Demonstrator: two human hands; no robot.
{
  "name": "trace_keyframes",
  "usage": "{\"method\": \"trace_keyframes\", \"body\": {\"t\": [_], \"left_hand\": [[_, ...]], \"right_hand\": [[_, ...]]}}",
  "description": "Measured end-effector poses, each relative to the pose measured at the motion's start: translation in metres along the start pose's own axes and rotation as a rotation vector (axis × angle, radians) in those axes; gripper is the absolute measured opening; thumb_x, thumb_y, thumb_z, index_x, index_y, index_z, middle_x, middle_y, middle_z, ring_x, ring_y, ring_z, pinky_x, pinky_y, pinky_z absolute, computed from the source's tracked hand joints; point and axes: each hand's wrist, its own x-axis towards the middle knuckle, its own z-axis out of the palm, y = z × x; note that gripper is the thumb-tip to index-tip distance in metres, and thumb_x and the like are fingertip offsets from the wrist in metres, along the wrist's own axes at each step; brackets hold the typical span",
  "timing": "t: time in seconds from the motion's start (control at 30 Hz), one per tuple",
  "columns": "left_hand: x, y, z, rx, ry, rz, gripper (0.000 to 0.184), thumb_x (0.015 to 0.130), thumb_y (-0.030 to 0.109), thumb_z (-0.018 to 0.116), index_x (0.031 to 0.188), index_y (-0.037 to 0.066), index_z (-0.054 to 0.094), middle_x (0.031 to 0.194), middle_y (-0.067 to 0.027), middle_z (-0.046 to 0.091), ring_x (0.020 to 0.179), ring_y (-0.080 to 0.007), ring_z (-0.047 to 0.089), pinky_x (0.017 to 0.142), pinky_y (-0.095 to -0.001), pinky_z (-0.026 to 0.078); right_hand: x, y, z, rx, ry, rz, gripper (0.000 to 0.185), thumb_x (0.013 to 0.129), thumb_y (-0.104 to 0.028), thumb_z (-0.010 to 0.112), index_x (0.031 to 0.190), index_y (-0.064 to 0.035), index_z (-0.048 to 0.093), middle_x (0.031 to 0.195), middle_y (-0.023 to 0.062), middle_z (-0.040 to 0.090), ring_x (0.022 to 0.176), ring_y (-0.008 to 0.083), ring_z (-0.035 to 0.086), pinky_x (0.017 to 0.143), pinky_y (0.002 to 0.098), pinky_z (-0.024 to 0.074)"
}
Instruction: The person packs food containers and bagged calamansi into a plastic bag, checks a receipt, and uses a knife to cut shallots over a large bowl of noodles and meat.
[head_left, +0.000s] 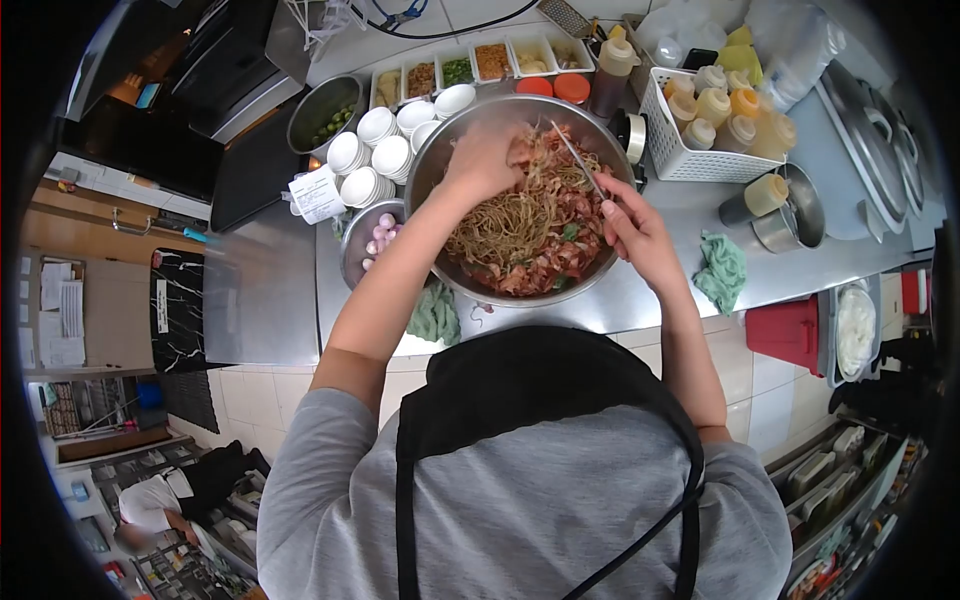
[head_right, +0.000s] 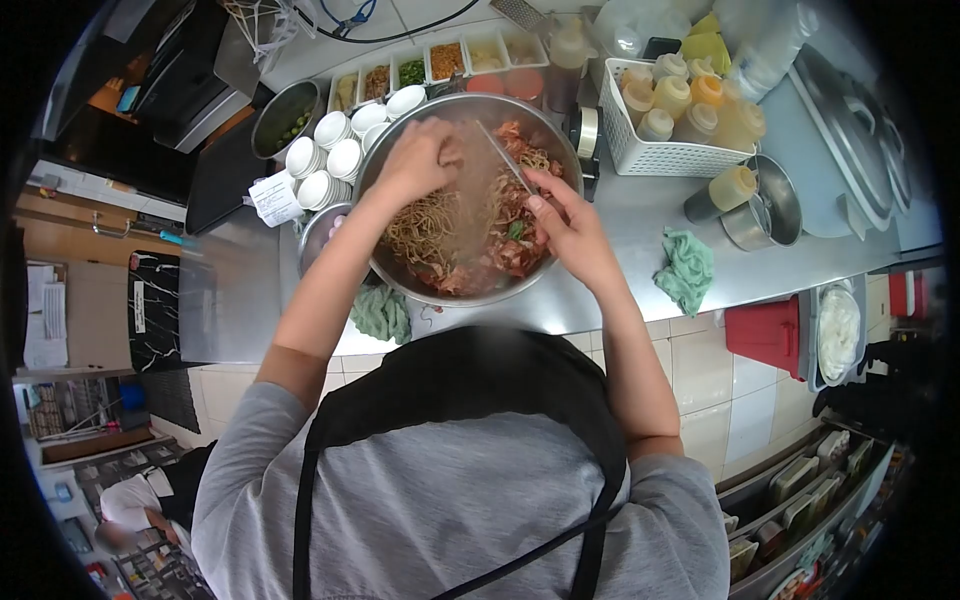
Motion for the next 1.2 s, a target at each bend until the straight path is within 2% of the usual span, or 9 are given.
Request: {"method": "trace_keyframes", "body": {"t": [0.07,0.17,0.27,0.37,0.7,0.87,1.03,1.13,1.2], "left_hand": [[-0.005,-0.005,-0.010,-0.122,0.064,0.022,0.043,0.063,0.009,0.065,0.104,0.002,0.053,0.100,-0.0115,0.058,0.098,-0.0255,0.052,0.085,-0.0339,0.042],[-0.013,-0.009,-0.011,-0.959,-0.059,0.038,0.037,0.067,-0.001,0.063,0.102,0.000,0.051,0.089,-0.0059,0.060,0.080,-0.0117,0.056,0.071,-0.0236,0.045],[-0.020,-0.011,0.003,-1.111,0.046,0.021,0.038,0.069,-0.004,0.062,0.105,0.000,0.050,0.089,-0.0065,0.060,0.081,-0.0110,0.056,0.070,-0.0241,0.046],[-0.035,-0.004,0.007,-1.341,-0.037,-0.002,0.041,0.070,-0.005,0.062,0.108,0.001,0.048,0.091,-0.0057,0.060,0.083,-0.0104,0.056,0.072,-0.0233,0.045],[-0.044,-0.001,0.014,-1.012,0.022,-0.040,0.034,0.070,0.000,0.066,0.102,0.000,0.054,0.095,-0.0047,0.058,0.087,-0.0099,0.054,0.077,-0.0228,0.044],[-0.049,-0.010,0.022,-1.154,0.056,-0.089,0.035,0.071,-0.001,0.064,0.104,0.000,0.054,0.095,-0.0054,0.058,0.087,-0.0107,0.055,0.079,-0.0235,0.044],[-0.053,-0.019,0.018,-1.083,0.136,-0.055,0.037,0.073,-0.002,0.060,0.109,0.001,0.053,0.097,-0.0068,0.057,0.090,-0.0129,0.055,0.081,-0.0242,0.043],[-0.051,-0.034,0.025,-0.949,0.240,-0.031,0.037,0.074,-0.003,0.057,0.111,-0.001,0.051,0.098,-0.0071,0.057,0.089,-0.0143,0.056,0.081,-0.0247,0.043],[-0.053,-0.032,0.021,-1.248,0.143,-0.091,0.035,0.074,-0.006,0.057,0.108,-0.002,0.052,0.097,-0.0076,0.057,0.089,-0.0148,0.056,0.081,-0.0254,0.044]], "right_hand": [[0.003,-0.001,0.001,0.030,-0.007,-0.021,0.034,0.090,-0.017,0.047,0.123,-0.0109,0.046,0.059,-0.0038,0.043,0.049,0.0030,0.037,0.043,0.0177,0.0298],[0.005,-0.004,0.008,0.094,-0.040,-0.007,0.036,0.090,-0.019,0.046,0.126,-0.0113,0.044,0.058,-0.0035,0.043,0.048,0.0031,0.036,0.042,0.0173,0.0286],[0.010,-0.003,0.024,0.168,-0.098,0.046,0.038,0.091,-0.020,0.044,0.127,-0.0112,0.042,0.058,-0.0028,0.042,0.047,0.0036,0.035,0.042,0.0169,0.0278],[0.014,0.001,0.037,0.269,-0.134,0.066,0.038,0.091,-0.021,0.043,0.128,-0.0099,0.040,0.057,-0.0023,0.042,0.046,0.0042,0.035,0.042,0.0167,0.0275],[0.013,0.009,0.038,0.222,-0.158,0.099,0.040,0.093,-0.022,0.040,0.130,-0.0087,0.038,0.059,-0.0011,0.042,0.045,0.0047,0.035,0.041,0.0172,0.0292],[0.015,0.015,0.036,0.279,-0.080,0.109,0.036,0.092,-0.022,0.042,0.127,-0.0123,0.043,0.057,-0.0021,0.042,0.043,0.0043,0.035,0.039,0.0176,0.0289],[0.014,0.017,0.039,0.120,0.061,0.092,0.045,0.093,-0.022,0.040,0.135,-0.0105,0.028,0.060,-0.0006,0.042,0.045,0.0050,0.035,0.041,0.0174,0.0297],[0.010,0.015,0.053,0.165,-0.047,0.048,0.048,0.093,-0.020,0.039,0.137,-0.0116,0.021,0.060,-0.0002,0.042,0.045,0.0052,0.034,0.040,0.0178,0.0293],[0.010,0.012,0.062,0.242,-0.131,0.045,0.049,0.093,-0.019,0.038,0.138,-0.0125,0.019,0.060,0.0000,0.042,0.045,0.0055,0.034,0.040,0.0182,0.0291]]}}
